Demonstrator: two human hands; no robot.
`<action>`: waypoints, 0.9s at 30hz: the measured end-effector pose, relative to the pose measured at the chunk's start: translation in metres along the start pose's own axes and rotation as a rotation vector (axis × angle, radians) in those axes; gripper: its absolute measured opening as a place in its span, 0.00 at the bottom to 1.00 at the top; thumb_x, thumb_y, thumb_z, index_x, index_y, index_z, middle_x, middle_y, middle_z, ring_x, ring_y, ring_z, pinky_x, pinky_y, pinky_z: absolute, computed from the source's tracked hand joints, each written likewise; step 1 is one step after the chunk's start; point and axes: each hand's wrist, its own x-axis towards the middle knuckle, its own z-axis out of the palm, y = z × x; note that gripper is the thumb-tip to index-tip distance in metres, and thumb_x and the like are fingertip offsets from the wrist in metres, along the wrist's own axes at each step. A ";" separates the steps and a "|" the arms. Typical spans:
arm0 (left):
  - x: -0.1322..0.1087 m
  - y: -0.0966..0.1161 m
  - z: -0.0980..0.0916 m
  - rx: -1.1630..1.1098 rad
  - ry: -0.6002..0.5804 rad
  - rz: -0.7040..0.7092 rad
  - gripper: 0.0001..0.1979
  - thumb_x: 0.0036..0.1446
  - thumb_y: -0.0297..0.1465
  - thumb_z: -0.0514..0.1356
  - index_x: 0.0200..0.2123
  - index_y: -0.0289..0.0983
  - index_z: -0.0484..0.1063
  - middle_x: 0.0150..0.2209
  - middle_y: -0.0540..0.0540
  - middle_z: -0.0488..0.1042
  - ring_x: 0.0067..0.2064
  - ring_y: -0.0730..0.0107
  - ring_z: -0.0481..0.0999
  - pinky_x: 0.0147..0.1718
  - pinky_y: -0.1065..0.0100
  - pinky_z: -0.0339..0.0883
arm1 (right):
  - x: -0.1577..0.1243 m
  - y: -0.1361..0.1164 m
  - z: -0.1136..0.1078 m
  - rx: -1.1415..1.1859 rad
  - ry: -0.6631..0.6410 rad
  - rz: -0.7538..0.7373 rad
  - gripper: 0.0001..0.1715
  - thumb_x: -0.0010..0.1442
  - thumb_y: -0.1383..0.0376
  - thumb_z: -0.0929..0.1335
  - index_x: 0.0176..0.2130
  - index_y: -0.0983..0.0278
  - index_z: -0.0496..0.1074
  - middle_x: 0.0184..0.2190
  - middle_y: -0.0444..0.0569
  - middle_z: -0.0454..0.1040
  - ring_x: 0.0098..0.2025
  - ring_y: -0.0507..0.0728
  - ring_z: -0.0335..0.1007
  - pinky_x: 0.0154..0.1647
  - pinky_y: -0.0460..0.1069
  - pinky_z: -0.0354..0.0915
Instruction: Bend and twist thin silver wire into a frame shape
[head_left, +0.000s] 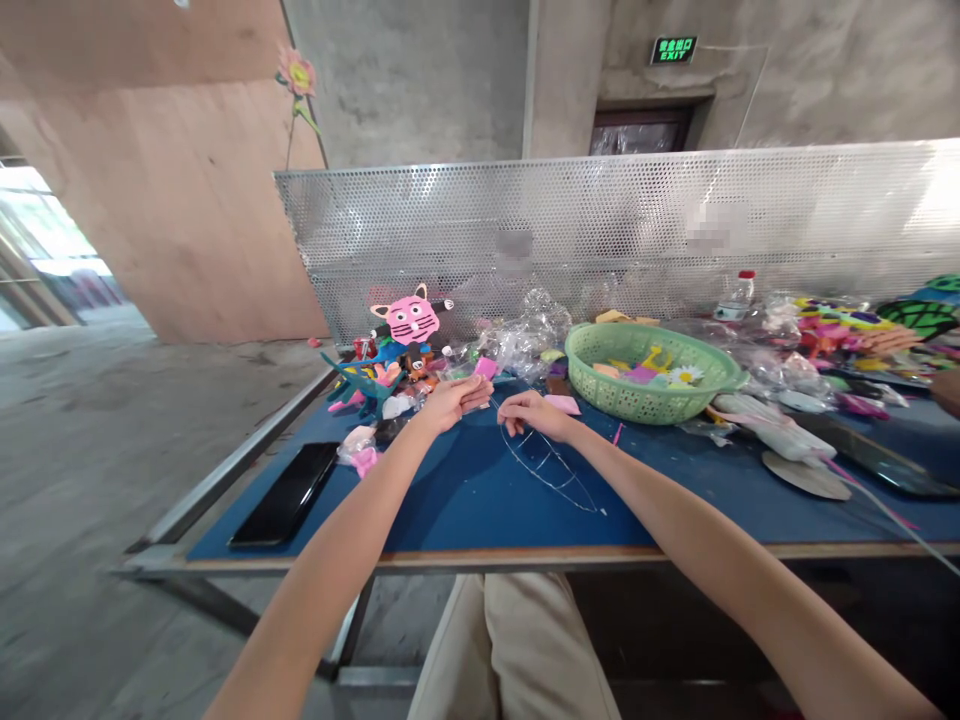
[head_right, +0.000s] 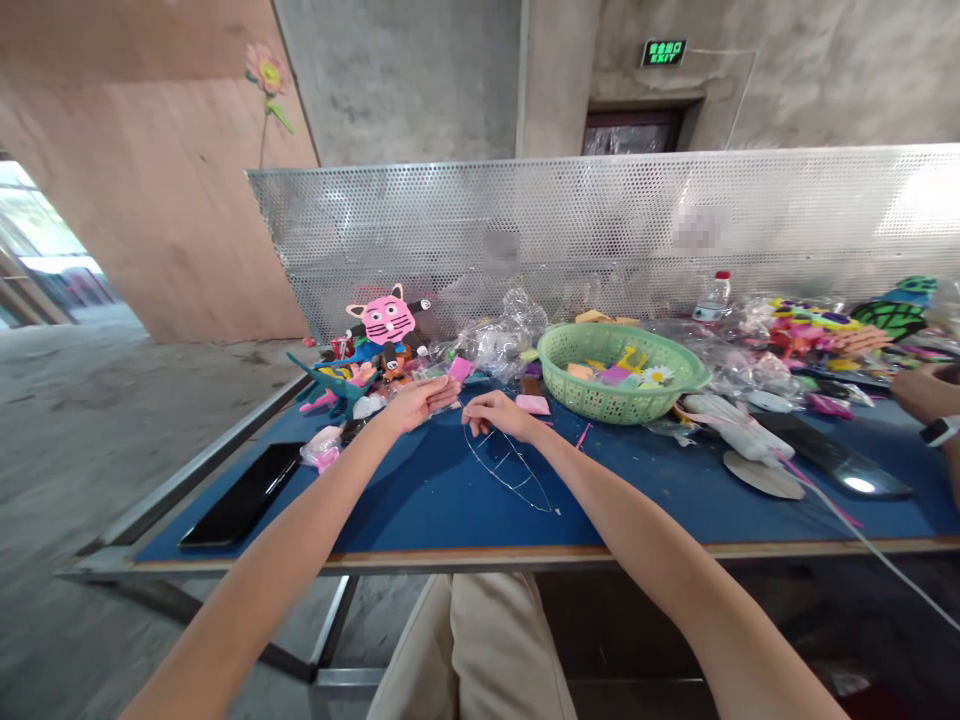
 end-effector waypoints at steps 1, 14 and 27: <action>0.000 0.000 0.001 -0.002 0.012 0.005 0.04 0.56 0.25 0.67 0.36 0.29 0.79 0.39 0.36 0.82 0.41 0.61 0.83 0.49 0.61 0.76 | 0.000 0.000 0.000 0.005 0.001 0.004 0.17 0.59 0.55 0.69 0.31 0.67 0.77 0.21 0.46 0.76 0.22 0.49 0.67 0.25 0.44 0.60; -0.002 -0.011 0.011 0.193 0.193 0.243 0.06 0.52 0.29 0.69 0.33 0.31 0.81 0.32 0.39 0.82 0.35 0.58 0.83 0.43 0.57 0.78 | 0.001 0.003 0.006 0.045 0.019 0.074 0.17 0.57 0.55 0.70 0.31 0.67 0.76 0.20 0.46 0.75 0.21 0.48 0.64 0.24 0.44 0.56; -0.001 -0.003 -0.002 0.085 -0.061 0.211 0.12 0.56 0.33 0.68 0.41 0.32 0.80 0.42 0.37 0.82 0.42 0.62 0.83 0.47 0.63 0.76 | -0.002 0.007 -0.003 0.279 -0.060 0.083 0.16 0.57 0.55 0.72 0.31 0.67 0.76 0.22 0.45 0.74 0.24 0.49 0.67 0.29 0.45 0.62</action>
